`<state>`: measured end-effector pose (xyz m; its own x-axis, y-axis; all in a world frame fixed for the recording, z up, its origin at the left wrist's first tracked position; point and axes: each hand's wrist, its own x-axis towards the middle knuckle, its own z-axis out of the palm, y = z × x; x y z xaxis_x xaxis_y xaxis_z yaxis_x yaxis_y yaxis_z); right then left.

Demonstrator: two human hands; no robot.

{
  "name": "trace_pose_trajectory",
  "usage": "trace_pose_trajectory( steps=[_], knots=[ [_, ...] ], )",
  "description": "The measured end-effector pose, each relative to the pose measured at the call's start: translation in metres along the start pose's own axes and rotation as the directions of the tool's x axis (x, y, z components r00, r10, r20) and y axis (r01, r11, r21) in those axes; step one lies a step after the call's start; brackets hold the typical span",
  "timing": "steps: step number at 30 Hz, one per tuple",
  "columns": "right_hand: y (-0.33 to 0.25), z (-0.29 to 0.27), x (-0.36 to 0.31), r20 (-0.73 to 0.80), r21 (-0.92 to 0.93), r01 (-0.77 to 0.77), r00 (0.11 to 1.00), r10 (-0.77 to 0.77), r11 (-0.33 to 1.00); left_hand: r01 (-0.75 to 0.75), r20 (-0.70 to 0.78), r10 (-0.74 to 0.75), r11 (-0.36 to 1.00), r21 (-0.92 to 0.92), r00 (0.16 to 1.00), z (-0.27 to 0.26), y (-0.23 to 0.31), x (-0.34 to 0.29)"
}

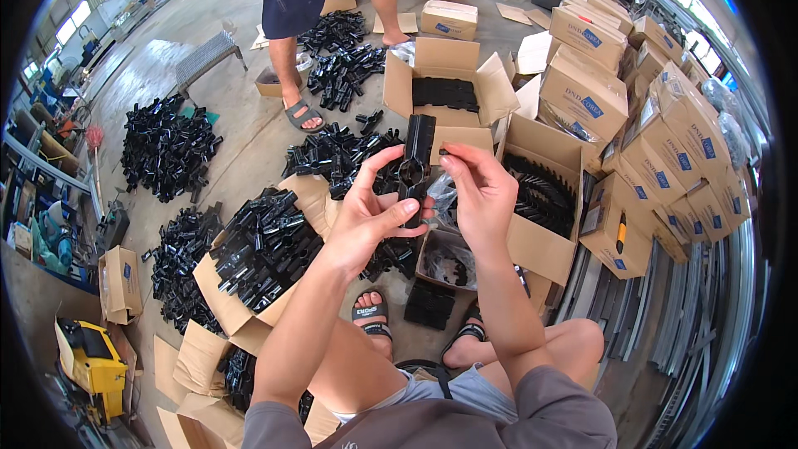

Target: The person takes a black cylindrical metal component and attaches a small black plastic clip to it by hand, then places the assembled piece into a plastic bin.

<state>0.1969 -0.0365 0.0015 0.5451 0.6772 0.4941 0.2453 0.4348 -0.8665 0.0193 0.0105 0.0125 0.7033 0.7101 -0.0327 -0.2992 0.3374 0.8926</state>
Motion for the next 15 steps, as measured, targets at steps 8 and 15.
trace_pose_trajectory(
  steps=[8,15],
  knots=[
    [-0.006,0.011,-0.006,-0.027,-0.116,0.078,0.996,-0.081,0.990,-0.037,-0.006,0.037,0.999,0.025,0.999,0.000,-0.001,-0.005],
    [-0.005,0.015,-0.007,-0.054,0.003,0.022,0.998,-0.022,1.000,-0.046,0.003,0.046,0.998,0.047,0.999,-0.002,-0.001,-0.006]
  ],
)
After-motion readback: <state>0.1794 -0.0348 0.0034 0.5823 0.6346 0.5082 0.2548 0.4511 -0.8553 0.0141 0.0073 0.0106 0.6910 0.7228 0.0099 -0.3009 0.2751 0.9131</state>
